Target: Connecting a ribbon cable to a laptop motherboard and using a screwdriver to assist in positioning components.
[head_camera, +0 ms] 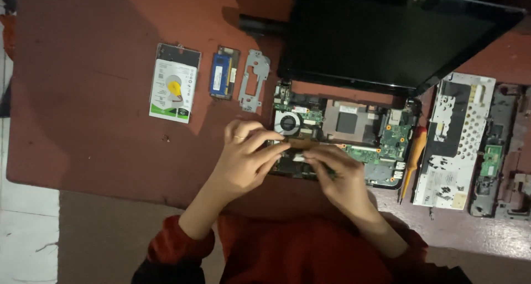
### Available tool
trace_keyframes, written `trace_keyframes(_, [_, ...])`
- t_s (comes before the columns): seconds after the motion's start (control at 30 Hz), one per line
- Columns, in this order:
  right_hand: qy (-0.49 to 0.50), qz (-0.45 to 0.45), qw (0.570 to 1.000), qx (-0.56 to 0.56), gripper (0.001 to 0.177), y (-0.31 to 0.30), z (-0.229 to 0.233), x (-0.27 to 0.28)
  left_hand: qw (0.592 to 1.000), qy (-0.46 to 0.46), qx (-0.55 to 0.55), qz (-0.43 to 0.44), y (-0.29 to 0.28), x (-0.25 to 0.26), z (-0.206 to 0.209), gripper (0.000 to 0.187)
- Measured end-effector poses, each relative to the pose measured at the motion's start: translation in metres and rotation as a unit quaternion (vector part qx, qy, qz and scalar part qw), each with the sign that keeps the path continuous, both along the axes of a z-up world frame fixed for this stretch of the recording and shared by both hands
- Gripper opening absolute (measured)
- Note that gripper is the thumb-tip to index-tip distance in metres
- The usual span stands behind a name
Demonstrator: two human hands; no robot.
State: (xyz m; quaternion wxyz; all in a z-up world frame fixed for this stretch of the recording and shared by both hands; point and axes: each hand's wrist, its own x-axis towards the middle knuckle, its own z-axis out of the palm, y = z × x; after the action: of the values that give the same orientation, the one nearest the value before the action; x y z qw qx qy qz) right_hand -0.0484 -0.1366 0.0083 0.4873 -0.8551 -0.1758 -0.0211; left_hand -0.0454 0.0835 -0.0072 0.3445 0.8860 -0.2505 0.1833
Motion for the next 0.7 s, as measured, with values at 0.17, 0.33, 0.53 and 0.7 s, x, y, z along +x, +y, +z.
trace_keyframes(0.17, [-0.059, 0.037, 0.997, -0.012, 0.013, 0.006, 0.002, 0.005, 1.000, 0.022, 0.011, 0.004, 0.000, -0.014, -0.009, 0.018])
trace_keyframes(0.33, [-0.079, 0.053, 0.995, -0.030, 0.014, 0.008, 0.004, 0.004, 1.000, 0.006, 0.014, 0.023, -0.003, -0.022, -0.013, 0.018])
trace_keyframes(0.53, [-0.077, 0.058, 0.994, -0.048, 0.012, 0.010, 0.001, 0.002, 0.999, 0.043, -0.007, 0.033, -0.005, -0.028, -0.018, 0.019])
trace_keyframes(0.7, [-0.086, 0.047, 0.993, -0.058, 0.007, 0.015, 0.002, 0.001, 0.998, 0.039, -0.040, 0.030, -0.006, -0.025, -0.019, 0.018])
